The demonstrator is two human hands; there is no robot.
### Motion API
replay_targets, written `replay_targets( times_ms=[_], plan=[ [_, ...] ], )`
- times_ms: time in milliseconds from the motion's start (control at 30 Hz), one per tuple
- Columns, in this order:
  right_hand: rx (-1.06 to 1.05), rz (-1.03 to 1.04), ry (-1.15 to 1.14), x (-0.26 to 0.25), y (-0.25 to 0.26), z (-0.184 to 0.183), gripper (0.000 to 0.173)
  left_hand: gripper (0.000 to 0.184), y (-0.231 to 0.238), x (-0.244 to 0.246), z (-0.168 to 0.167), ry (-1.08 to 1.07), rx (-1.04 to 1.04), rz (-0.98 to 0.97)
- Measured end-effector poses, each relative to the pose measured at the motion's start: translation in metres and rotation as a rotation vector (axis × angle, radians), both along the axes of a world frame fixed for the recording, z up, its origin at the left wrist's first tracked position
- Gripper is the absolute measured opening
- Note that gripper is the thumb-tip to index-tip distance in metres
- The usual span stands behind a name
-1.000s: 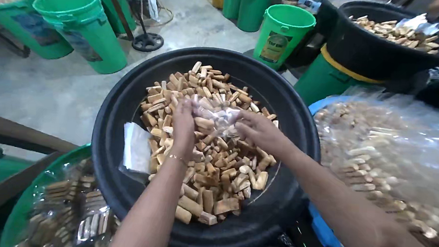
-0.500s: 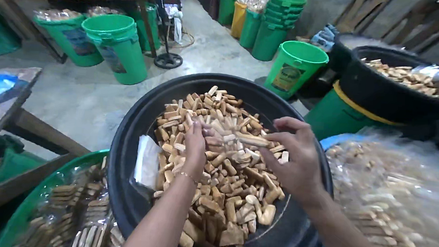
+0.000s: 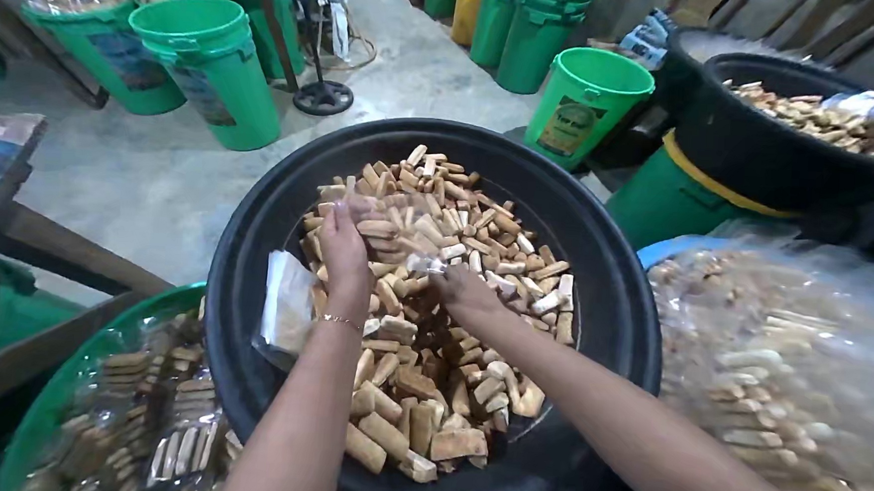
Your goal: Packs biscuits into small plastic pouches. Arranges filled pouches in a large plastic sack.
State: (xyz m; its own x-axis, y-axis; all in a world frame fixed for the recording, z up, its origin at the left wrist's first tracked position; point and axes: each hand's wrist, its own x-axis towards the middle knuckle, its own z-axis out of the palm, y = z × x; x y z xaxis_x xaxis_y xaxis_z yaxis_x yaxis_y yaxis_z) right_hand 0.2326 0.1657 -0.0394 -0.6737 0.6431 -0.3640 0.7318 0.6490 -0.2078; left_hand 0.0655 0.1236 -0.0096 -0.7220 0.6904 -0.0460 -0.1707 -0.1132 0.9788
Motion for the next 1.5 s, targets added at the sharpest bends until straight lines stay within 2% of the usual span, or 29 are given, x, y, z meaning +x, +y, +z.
replay_targets(
  times_ms=[133, 200, 267, 300, 367, 400, 500, 600, 700, 767, 867, 900, 967, 1033, 1133, 1200, 1267, 1333, 1400, 1500],
  plan=[
    [0.117, 0.137, 0.073, -0.001, 0.003, -0.026, 0.040, 0.044, 0.001, 0.001, -0.004, -0.096, -0.012, -0.010],
    [0.034, 0.102, 0.124, 0.010, 0.006, -0.010, 0.039, 0.042, 0.002, 0.002, -0.003, -0.142, -0.018, 0.013],
    [0.006, -0.051, 0.290, 0.027, 0.002, 0.021, 0.037, 0.042, 0.002, 0.001, -0.002, -0.174, -0.020, 0.023],
    [0.068, -0.118, 0.440, 0.041, -0.003, 0.033, 0.034, 0.042, 0.001, 0.002, -0.002, -0.189, -0.030, 0.014],
    [0.403, -0.152, 0.821, 0.070, -0.013, 0.045, 0.030, 0.043, 0.000, 0.008, -0.002, -0.199, -0.036, -0.048],
    [0.565, -0.155, 0.954, 0.079, -0.017, 0.052, 0.034, 0.044, 0.002, 0.014, 0.000, -0.184, -0.048, -0.077],
    [0.838, -0.096, 1.064, 0.086, -0.027, 0.065, 0.040, 0.044, -0.001, 0.039, 0.007, -0.081, -0.075, -0.207],
    [0.907, -0.030, 1.061, 0.074, -0.022, 0.055, 0.025, 0.037, -0.010, 0.062, 0.015, 0.016, -0.074, -0.295],
    [0.793, -0.030, 1.121, 0.066, -0.019, 0.047, 0.032, 0.036, -0.017, 0.073, 0.024, -0.080, 0.010, -0.332],
    [0.508, -0.123, 1.091, 0.070, -0.029, 0.053, 0.037, 0.037, -0.015, 0.070, 0.024, -0.145, -0.002, -0.285],
    [-0.112, -0.289, 0.914, 0.085, -0.046, 0.074, 0.041, 0.038, -0.008, 0.061, 0.016, -0.214, -0.079, -0.204],
    [-0.176, -0.318, 0.902, 0.087, -0.049, 0.075, 0.039, 0.038, -0.006, 0.060, 0.014, -0.226, -0.094, -0.184],
    [-0.025, -0.366, 0.973, 0.091, -0.054, 0.068, 0.032, 0.037, -0.005, 0.060, 0.012, -0.235, -0.113, -0.183],
    [0.228, -0.386, 1.088, 0.094, -0.054, 0.062, 0.027, 0.037, -0.007, 0.063, 0.016, -0.224, -0.125, -0.216],
    [0.694, -0.239, 1.151, 0.093, -0.043, 0.053, 0.021, 0.037, -0.014, 0.071, 0.028, -0.224, -0.099, -0.305],
    [0.865, -0.109, 1.129, 0.088, -0.034, 0.048, 0.015, 0.036, -0.021, 0.077, 0.036, -0.215, -0.032, -0.448],
    [0.773, -0.024, 1.173, 0.086, -0.030, 0.052, 0.020, 0.031, -0.027, 0.076, 0.039, -0.223, 0.105, -0.666],
    [0.595, -0.022, 1.227, 0.087, -0.028, 0.063, 0.026, 0.030, -0.030, 0.072, 0.041, -0.254, 0.231, -0.820],
    [0.501, -0.044, 1.176, 0.085, -0.029, 0.073, 0.027, 0.024, -0.034, 0.074, 0.047, -0.301, 0.263, -0.824],
    [0.401, -0.038, 0.981, 0.077, -0.033, 0.086, 0.031, 0.021, -0.034, 0.073, 0.047, -0.292, 0.173, -0.680]
  ],
)
